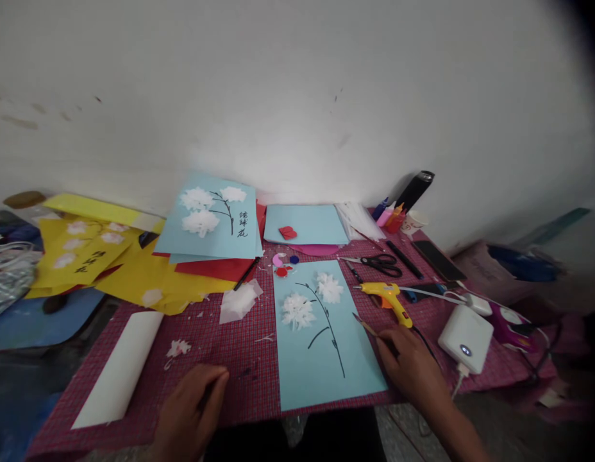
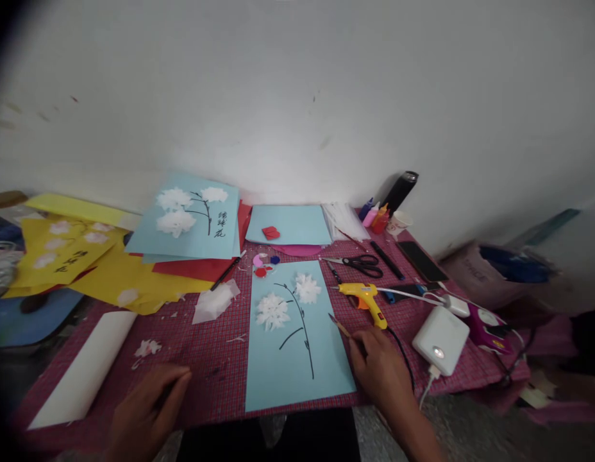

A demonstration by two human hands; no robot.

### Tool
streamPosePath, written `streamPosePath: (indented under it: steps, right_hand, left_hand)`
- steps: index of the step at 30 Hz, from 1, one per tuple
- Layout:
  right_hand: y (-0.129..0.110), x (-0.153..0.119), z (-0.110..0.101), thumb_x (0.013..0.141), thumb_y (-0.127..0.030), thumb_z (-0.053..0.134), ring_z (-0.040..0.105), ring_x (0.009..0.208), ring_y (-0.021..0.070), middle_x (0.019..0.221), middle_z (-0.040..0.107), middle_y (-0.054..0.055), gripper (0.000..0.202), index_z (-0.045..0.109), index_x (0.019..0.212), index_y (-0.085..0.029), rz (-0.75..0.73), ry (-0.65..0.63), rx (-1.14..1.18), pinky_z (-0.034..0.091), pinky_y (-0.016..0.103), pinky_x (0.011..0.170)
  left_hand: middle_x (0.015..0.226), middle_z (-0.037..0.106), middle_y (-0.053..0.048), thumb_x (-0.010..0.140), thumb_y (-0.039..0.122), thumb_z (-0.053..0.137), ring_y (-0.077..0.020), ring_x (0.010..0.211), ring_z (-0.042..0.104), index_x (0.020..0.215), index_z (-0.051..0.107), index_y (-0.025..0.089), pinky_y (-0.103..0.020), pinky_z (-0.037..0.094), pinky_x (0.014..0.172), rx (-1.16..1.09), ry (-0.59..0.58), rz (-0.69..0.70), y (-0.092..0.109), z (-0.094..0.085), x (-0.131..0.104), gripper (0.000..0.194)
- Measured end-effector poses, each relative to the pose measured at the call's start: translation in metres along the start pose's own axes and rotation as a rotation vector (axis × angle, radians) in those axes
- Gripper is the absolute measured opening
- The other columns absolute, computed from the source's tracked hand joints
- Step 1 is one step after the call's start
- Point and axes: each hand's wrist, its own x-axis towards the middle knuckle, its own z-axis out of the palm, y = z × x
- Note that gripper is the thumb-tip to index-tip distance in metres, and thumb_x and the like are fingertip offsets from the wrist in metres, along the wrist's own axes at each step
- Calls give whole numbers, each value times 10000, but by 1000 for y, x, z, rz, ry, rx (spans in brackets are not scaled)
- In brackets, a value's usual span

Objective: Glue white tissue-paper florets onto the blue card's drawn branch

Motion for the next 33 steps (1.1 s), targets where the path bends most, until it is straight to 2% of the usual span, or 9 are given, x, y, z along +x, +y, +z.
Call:
streamPosePath:
  steps: [8,11,14,18,21,23,25,27,33]
  right_hand:
    - [28,35,-24,971,-398,525,682,892,280,961,729,124,274,673,1013,-171,65,148,-32,527,417,815]
    - [23,51,-28,982,-398,505,697,910,270,993,734,117,273,670,1015,-183,48,129,13,526,395,806]
    - [24,60,-29,975,-399,509,708,912,281,1006,739,119,272,677,1018,-189,51,55,-17,529,407,810]
    - [34,58,-28,955,-414,527,715,931,306,1024,749,127,283,681,1040,-191,103,50,-14,538,424,811]
    - [31,55,-28,956,-394,527,717,959,294,1034,753,100,235,674,1025,-225,78,61,76,543,414,823]
    - [23,55,-30,963,-380,523,715,952,281,1024,751,85,200,664,1000,-243,45,62,123,544,406,824]
    - [17,54,-31,974,-372,519,712,948,272,1026,749,76,182,653,1000,-253,24,57,152,544,399,822]
    - [15,51,-30,983,-371,521,710,942,266,1028,746,72,172,643,1024,-257,21,56,164,542,401,826]
    - [28,30,-17,1001,-377,538,705,975,262,1071,728,80,169,619,1083,-254,34,37,213,544,419,864]
  left_hand:
    - [868,759,1,946,229,600,-177,781,739,979,696,269,-263,608,733,-87,-73,81,6,4,7,110]
    - [915,755,3,962,214,583,-169,831,729,1035,682,270,-267,592,763,-141,-144,111,15,8,27,135]
    - [918,741,-6,989,207,544,-168,853,704,1013,684,254,-280,561,779,-182,-298,117,30,19,66,150]
    - [929,731,-31,997,247,524,-183,875,671,997,705,215,-305,514,798,-247,-459,140,52,58,143,184]
    - [898,746,-28,951,255,565,-181,837,663,926,736,204,-294,490,765,-288,-576,137,65,106,200,180]
    - [904,759,-35,920,260,585,-170,774,659,989,755,189,-277,477,709,-281,-696,125,70,138,227,197]
    - [896,761,-42,904,286,601,-168,744,659,1086,755,176,-261,459,660,-237,-827,123,71,165,244,263]
    - [846,756,-38,872,283,625,-165,703,649,1074,767,168,-249,436,616,-209,-894,124,70,183,253,272]
    - [756,735,-16,830,208,578,-139,627,591,925,786,160,-234,359,548,-151,-965,128,58,201,257,234]
